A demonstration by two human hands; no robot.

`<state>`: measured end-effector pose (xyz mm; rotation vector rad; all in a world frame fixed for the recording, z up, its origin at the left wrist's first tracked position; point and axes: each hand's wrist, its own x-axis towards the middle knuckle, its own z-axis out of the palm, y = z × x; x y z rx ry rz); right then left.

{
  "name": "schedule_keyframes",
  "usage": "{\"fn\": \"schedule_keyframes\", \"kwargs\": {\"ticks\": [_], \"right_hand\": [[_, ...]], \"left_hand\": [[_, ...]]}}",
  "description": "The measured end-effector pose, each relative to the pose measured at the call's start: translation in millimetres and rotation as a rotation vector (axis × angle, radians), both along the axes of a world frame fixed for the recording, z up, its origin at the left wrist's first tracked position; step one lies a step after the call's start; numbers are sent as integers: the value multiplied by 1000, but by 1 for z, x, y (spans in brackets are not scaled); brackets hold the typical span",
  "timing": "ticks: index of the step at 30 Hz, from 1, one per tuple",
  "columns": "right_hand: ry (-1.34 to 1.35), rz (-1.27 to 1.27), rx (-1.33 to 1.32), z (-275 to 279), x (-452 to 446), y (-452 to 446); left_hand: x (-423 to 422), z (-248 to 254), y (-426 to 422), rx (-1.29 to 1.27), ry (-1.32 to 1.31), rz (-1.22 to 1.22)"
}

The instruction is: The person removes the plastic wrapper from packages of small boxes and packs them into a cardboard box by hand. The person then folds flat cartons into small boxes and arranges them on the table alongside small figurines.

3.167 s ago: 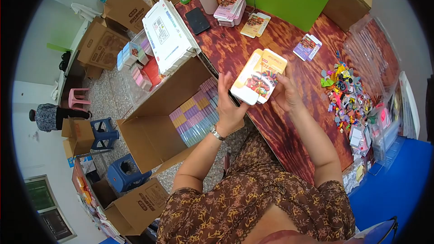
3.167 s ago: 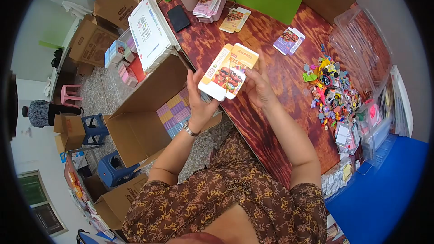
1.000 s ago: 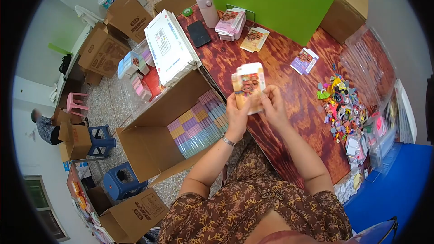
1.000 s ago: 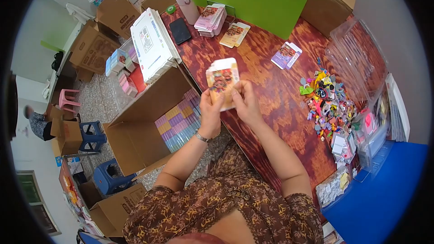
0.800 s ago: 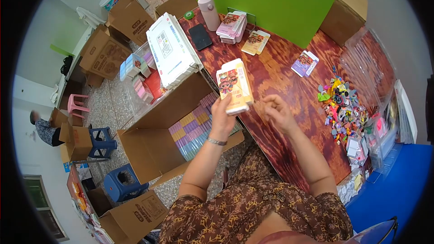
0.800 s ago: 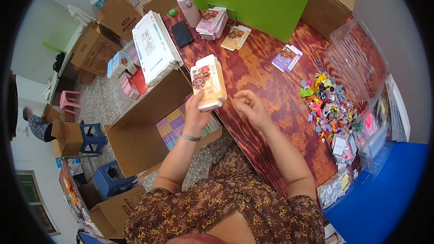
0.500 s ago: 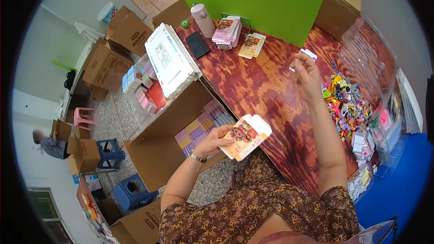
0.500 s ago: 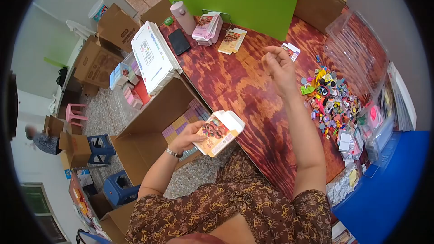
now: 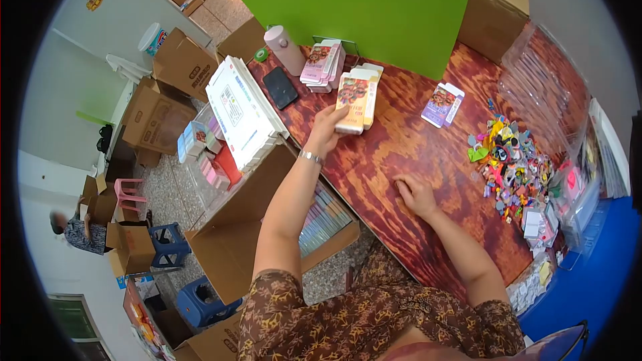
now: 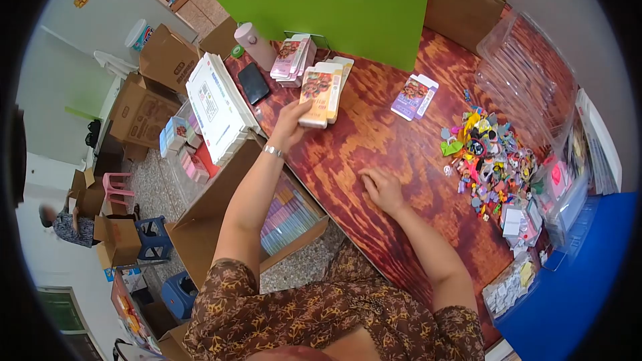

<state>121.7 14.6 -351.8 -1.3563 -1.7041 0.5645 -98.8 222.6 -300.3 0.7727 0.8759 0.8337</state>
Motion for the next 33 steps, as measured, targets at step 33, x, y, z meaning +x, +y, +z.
{"fn": "schedule_keyframes", "kwargs": {"ticks": [33], "right_hand": [[140,-11,-109,6,1,3]], "left_hand": [[9,-7,155,679,1644,96]]}}
